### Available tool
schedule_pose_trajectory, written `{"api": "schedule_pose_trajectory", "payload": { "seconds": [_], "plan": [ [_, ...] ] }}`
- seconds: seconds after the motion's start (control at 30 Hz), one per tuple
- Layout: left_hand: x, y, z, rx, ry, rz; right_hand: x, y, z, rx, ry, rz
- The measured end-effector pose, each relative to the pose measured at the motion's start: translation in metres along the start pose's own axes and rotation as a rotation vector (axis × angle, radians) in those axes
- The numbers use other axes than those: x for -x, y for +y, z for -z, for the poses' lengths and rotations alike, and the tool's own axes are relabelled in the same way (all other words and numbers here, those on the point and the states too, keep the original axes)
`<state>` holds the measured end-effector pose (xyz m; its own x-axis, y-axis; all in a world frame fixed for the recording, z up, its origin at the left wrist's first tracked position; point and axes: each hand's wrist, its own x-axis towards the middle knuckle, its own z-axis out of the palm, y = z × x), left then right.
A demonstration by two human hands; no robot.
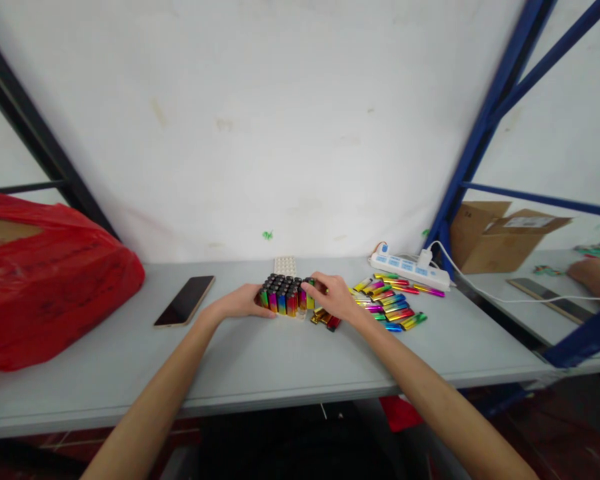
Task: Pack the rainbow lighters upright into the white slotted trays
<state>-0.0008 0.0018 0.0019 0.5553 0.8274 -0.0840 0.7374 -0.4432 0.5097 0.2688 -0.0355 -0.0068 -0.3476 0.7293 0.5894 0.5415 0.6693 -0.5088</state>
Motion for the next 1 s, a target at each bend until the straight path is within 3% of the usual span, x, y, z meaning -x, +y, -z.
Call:
{"api": "schedule_pose_trajectory", "payload": {
  "seconds": [0.27, 0.73, 0.87, 1.0],
  "plan": [
    [0.000, -0.002, 0.000, -0.018, 0.004, -0.012, 0.005, 0.001, -0.005, 0.008, -0.116, -0.007],
    [0.001, 0.004, 0.002, -0.015, -0.008, 0.007, 0.004, -0.001, -0.002, -0.018, -0.155, 0.060],
    [0.000, 0.000, 0.000, -0.002, -0.013, 0.003, 0.003, 0.001, -0.001, 0.052, -0.117, 0.034],
    [-0.002, -0.004, -0.001, -0.018, 0.003, -0.004, -0.002, 0.016, 0.008, 0.293, -0.005, -0.087]
  ]
}}
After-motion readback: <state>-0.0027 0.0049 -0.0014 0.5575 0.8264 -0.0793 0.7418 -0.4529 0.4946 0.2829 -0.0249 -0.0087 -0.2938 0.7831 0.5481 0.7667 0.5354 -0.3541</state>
